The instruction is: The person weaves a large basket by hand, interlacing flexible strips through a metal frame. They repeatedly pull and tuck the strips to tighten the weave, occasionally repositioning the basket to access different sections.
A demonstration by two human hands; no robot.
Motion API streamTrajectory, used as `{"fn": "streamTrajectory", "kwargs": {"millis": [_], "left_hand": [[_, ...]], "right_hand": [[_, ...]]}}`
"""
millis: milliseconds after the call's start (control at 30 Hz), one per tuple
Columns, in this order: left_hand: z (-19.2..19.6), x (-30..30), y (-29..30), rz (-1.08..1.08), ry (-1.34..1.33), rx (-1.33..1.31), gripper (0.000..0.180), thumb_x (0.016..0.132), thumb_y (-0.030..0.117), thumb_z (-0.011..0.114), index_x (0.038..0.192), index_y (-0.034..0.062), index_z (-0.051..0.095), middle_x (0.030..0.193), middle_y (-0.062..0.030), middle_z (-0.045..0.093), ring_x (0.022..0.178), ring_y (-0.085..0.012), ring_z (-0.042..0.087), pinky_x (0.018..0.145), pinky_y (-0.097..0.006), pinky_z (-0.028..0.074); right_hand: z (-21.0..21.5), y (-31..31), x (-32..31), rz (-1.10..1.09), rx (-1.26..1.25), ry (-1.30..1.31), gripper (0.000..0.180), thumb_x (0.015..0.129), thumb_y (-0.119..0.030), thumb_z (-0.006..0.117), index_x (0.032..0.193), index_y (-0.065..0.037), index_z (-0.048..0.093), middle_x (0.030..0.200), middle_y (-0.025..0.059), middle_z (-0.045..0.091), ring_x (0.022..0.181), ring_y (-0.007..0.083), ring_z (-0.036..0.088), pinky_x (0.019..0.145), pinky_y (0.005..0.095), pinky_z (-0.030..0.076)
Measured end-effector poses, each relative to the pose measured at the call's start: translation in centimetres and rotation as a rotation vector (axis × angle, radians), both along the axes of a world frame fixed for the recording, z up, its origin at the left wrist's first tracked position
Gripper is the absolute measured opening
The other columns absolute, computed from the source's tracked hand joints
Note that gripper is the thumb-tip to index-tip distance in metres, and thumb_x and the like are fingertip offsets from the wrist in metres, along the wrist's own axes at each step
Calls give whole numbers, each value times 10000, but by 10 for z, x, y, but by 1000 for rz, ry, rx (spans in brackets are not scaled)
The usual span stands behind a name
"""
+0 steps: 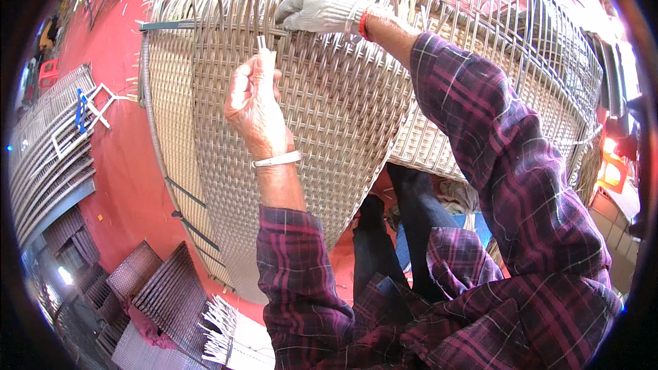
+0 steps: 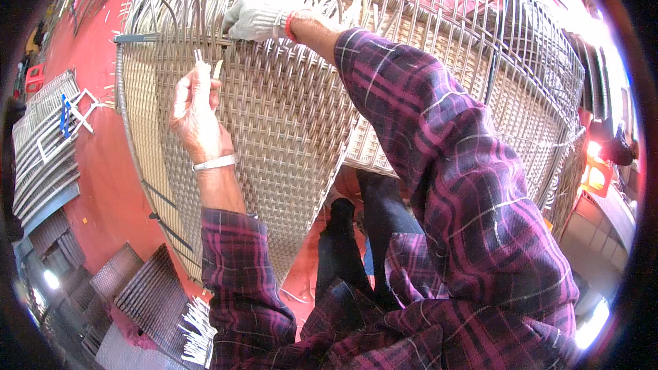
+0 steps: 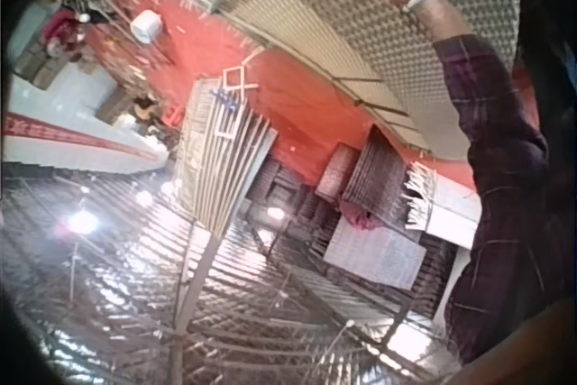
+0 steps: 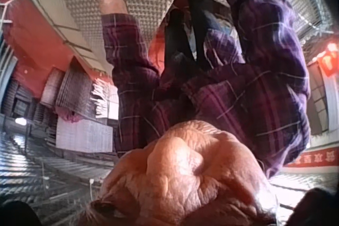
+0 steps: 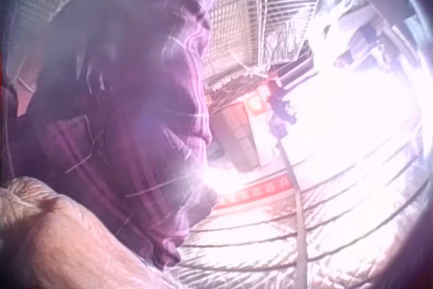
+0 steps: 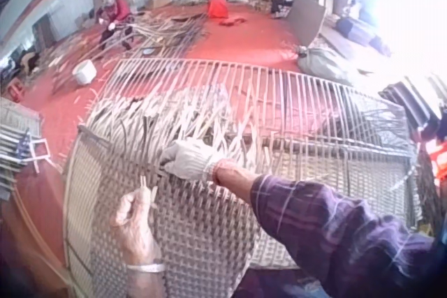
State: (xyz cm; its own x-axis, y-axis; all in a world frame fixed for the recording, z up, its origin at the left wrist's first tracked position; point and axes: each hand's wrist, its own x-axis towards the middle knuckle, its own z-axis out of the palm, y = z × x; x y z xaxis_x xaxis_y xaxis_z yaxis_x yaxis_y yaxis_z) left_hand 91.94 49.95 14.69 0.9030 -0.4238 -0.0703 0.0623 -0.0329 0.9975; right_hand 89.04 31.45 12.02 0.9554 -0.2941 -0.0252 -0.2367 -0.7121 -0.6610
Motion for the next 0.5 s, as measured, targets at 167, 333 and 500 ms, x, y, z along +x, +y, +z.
{"fn": "streamTrajectory", "kwargs": {"millis": [167, 333, 500], "left_hand": [[-5, 21, -16, -9, -59, 112, 232, 900, 273, 635, 917, 46, 682, 661, 13, 604, 506, -11, 408, 461, -179, 298], [-5, 44, -19, -165, -186, 365, 327, 898, 268, 632, 672, 32, 619, 587, 11, 578, 512, -45, 458, 453, -220, 327], [6, 46, -27, -294, -193, 497, 375, 885, 248, 641, 604, 25, 531, 547, 5, 527, 490, -51, 425, 446, -246, 325]], "right_hand": [[-11, -10, 6, 6, 281, -16, 354, 813, -325, 578, 1110, -147, 651, 930, 103, 683, 761, 242, 648, 722, 332, 522], [-26, -15, 7, -99, 453, -1, 347, 857, -320, 550, 1105, -89, 623, 736, 55, 621, 601, 160, 567, 593, 315, 498], [-30, -22, 10, 98, 292, -145, 256, 872, -250, 564, 1029, -59, 631, 764, 77, 624, 638, 163, 579, 594, 334, 518]]}}
